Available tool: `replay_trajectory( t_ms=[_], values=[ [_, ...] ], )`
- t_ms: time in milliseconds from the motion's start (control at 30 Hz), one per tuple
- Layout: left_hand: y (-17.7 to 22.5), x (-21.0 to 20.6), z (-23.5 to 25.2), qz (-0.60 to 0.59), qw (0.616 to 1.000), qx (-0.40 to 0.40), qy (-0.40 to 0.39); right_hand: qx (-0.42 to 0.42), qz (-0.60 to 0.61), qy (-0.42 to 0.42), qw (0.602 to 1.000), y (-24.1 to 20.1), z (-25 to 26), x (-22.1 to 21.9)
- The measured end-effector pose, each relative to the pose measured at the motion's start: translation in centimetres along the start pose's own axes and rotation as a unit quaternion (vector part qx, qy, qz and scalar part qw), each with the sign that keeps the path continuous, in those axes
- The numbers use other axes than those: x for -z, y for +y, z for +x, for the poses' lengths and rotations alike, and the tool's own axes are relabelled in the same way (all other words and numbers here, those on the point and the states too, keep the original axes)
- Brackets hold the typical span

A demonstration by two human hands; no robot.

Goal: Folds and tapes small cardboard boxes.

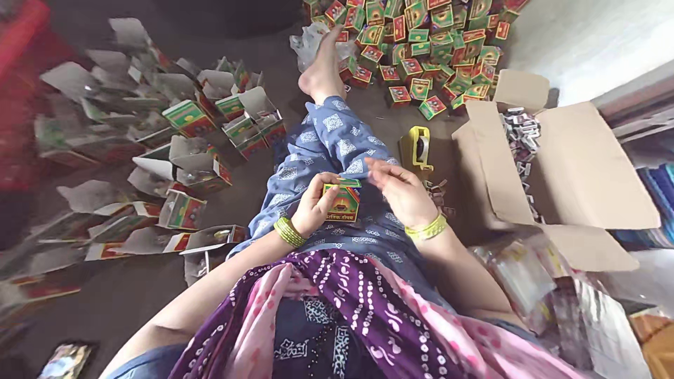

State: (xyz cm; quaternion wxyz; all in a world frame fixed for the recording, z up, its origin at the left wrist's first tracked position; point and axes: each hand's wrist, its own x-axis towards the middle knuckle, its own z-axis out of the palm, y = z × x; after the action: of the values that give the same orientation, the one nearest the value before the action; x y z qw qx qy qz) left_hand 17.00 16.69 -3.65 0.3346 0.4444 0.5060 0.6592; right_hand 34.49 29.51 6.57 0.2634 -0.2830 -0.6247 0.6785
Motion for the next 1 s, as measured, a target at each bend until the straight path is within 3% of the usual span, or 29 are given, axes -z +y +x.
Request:
replay_trajectory(
  t_ms=[167,600,700,867,933,1000],
  values=[
    [-0.2,0.6,-0.5,0.017,0.999,-0.034,-0.006,-0.077,0.027,-0.031,0.996,1.0,-0.2,-4.4],
    [0.5,0.4,-0.7,-0.009,0.999,-0.017,-0.031,-0.11,-0.058,0.078,0.989,3.1,1.0,-4.7],
    [1.2,0.7,-0.9,0.025,0.997,-0.041,-0.056,-0.069,-0.079,0.08,0.991,3.3,1.3,-4.4],
    [1.5,1.7,-0.4,-0.04,0.997,-0.025,-0.062,0.042,-0.174,-0.076,0.981,4.9,0.3,-3.5],
    [1.7,2.5,0.1,-0.041,0.999,0.021,-0.017,0.085,-0.227,-0.097,0.965,5.7,0.3,-3.2],
    [2.7,4.4,0.9,-0.001,0.993,0.081,0.082,0.077,-0.245,-0.093,0.962,5.8,0.4,-3.3]
  ],
)
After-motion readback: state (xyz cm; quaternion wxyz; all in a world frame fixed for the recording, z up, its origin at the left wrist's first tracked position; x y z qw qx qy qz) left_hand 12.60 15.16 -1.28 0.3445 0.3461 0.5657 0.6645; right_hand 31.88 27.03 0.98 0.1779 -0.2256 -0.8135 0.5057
